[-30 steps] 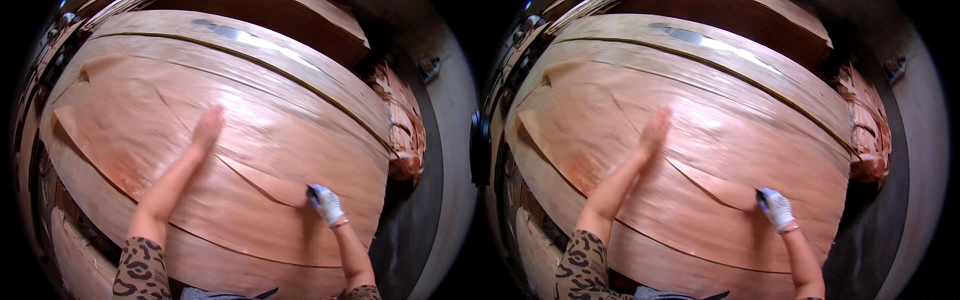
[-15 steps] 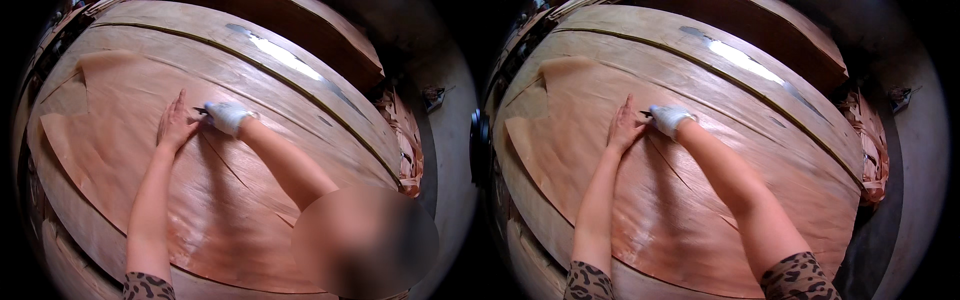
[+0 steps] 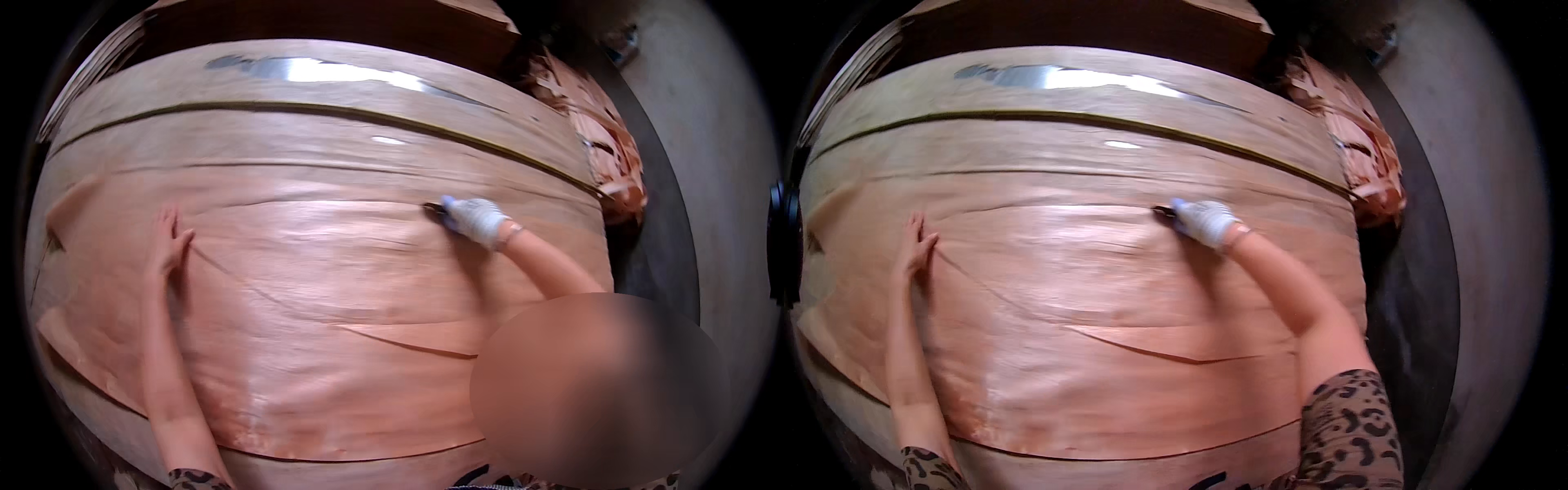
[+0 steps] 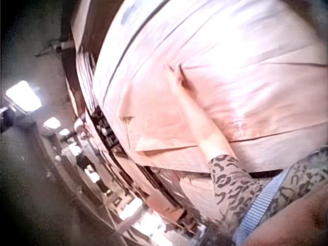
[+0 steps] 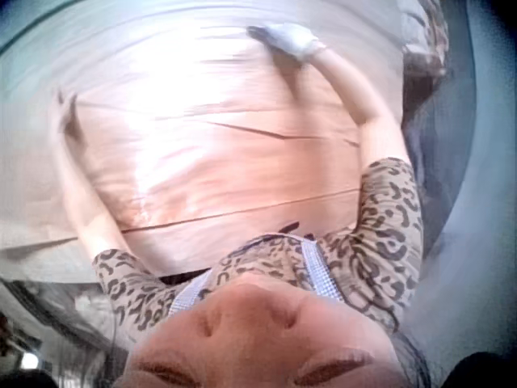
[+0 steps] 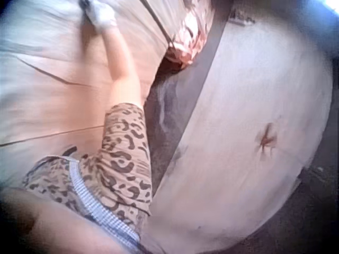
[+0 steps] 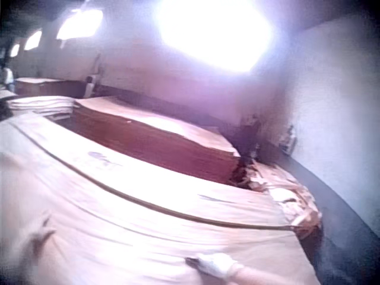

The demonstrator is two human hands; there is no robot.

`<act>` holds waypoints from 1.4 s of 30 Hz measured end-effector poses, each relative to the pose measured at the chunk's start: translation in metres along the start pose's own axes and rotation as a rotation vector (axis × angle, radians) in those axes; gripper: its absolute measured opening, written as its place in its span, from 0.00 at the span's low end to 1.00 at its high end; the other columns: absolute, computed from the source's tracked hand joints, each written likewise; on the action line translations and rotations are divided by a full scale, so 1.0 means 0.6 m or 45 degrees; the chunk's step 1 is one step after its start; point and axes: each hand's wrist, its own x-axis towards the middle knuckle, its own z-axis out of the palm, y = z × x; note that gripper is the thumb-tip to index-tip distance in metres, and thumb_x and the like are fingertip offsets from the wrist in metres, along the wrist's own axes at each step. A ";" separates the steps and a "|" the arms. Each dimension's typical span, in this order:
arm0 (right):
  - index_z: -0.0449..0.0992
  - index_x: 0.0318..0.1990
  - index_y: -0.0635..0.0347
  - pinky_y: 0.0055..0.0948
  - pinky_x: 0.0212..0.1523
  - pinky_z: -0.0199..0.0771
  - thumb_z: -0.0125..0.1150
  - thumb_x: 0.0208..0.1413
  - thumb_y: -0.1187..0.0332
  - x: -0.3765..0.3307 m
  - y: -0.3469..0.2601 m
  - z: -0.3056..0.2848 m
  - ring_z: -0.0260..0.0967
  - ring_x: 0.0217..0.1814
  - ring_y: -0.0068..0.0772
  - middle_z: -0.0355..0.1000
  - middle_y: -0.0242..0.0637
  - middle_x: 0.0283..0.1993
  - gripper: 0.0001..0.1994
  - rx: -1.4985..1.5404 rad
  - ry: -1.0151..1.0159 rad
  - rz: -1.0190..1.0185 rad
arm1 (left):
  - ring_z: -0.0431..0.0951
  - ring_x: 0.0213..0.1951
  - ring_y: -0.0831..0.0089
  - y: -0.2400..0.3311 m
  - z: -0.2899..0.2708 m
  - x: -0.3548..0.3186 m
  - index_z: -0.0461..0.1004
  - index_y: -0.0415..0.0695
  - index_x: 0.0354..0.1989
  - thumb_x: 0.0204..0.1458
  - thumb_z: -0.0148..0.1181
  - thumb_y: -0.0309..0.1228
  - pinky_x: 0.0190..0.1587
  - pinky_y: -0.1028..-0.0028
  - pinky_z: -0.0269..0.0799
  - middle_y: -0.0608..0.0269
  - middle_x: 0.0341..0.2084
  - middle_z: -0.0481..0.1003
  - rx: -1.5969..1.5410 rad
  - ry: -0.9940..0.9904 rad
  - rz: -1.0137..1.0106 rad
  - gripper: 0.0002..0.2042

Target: The person cuts thin strips of wood veneer with a knife and applies small pieces of tape to the wood surfaces while standing at a large stack.

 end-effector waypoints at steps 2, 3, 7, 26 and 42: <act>0.69 0.37 0.57 0.44 0.32 0.69 0.40 0.58 0.59 -0.011 0.030 0.021 0.70 0.33 0.51 0.71 0.50 0.33 0.13 0.120 0.118 -0.050 | 0.48 0.63 0.59 0.136 0.028 0.022 0.55 0.43 0.60 0.49 0.54 0.37 0.63 0.67 0.47 0.51 0.60 0.53 0.152 -0.277 -0.059 0.30; 0.67 0.36 0.58 0.45 0.29 0.69 0.43 0.57 0.61 -0.017 0.038 0.028 0.70 0.29 0.54 0.71 0.50 0.28 0.11 0.176 0.200 -0.067 | 0.50 0.63 0.61 0.211 0.048 0.016 0.56 0.42 0.60 0.52 0.51 0.39 0.62 0.67 0.48 0.52 0.60 0.55 0.052 -0.335 -0.059 0.27; 0.71 0.41 0.58 0.42 0.44 0.68 0.33 0.60 0.55 -0.007 0.015 0.011 0.70 0.44 0.50 0.71 0.47 0.44 0.20 0.362 0.126 -0.052 | 0.64 0.55 0.58 0.564 0.255 -0.121 0.67 0.40 0.49 0.56 0.41 0.31 0.55 0.66 0.63 0.53 0.52 0.66 -0.172 0.315 0.921 0.15; 0.65 0.38 0.59 0.47 0.33 0.67 0.49 0.52 0.64 -0.502 0.780 0.320 0.68 0.33 0.57 0.71 0.52 0.30 0.10 0.230 0.059 0.420 | 0.67 0.52 0.64 0.679 0.291 -0.178 0.71 0.44 0.47 0.49 0.44 0.24 0.50 0.69 0.67 0.60 0.49 0.69 0.037 0.438 0.149 0.17; 0.68 0.51 0.57 0.37 0.48 0.65 0.62 0.42 0.61 -0.448 0.791 0.323 0.63 0.51 0.48 0.66 0.47 0.49 0.25 0.580 0.429 0.600 | 0.68 0.47 0.59 0.678 0.304 -0.172 0.70 0.43 0.44 0.50 0.48 0.27 0.51 0.65 0.63 0.57 0.44 0.71 0.027 0.608 0.342 0.13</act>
